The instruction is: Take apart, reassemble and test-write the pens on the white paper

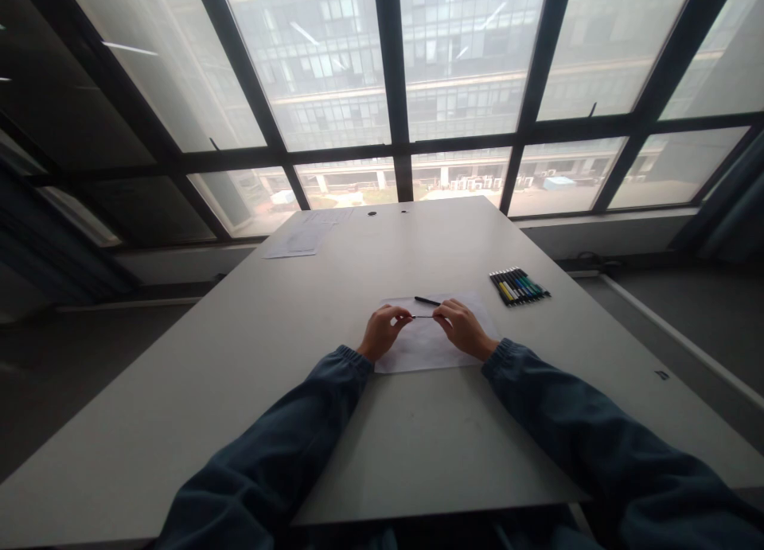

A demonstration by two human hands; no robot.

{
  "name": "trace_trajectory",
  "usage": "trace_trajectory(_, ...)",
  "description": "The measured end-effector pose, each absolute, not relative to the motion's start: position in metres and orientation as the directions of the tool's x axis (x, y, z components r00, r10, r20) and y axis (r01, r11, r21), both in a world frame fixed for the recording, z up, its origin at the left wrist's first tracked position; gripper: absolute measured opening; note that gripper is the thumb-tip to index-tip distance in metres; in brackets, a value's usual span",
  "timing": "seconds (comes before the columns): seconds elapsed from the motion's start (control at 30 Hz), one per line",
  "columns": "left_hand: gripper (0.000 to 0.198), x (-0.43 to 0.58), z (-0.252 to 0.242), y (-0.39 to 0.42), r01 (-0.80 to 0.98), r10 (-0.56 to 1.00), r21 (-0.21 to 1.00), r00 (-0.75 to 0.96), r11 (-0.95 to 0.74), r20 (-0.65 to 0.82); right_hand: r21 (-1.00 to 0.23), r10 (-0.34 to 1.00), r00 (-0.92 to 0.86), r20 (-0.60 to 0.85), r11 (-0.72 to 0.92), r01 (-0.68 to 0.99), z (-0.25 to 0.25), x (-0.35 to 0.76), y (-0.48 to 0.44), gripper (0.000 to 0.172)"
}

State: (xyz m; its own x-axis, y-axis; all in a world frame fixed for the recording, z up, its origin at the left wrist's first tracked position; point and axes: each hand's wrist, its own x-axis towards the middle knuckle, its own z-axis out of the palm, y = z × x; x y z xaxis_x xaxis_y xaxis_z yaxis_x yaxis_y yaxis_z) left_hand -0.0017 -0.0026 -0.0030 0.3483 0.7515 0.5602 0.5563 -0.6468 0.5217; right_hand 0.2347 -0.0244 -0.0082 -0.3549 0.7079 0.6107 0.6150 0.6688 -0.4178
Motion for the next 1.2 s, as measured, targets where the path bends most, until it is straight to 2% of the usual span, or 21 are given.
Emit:
trace_trajectory(0.7, 0.005, 0.0, -0.0014, -0.0037, 0.569, 0.74, 0.497, 0.355, -0.656, 0.571, -0.399, 0.708, -0.365, 0.605, 0.666, 0.63, -0.0058, 0.2332, -0.0258, 0.013)
trace_trajectory(1.2, 0.011, 0.0042, 0.0004, -0.0076, 0.475, 0.721, 0.544, 0.409, -0.692, 0.56, -0.415, 0.704, -0.367, 0.608, 0.676, 0.609, -0.0027, 0.2316, -0.0285, 0.015)
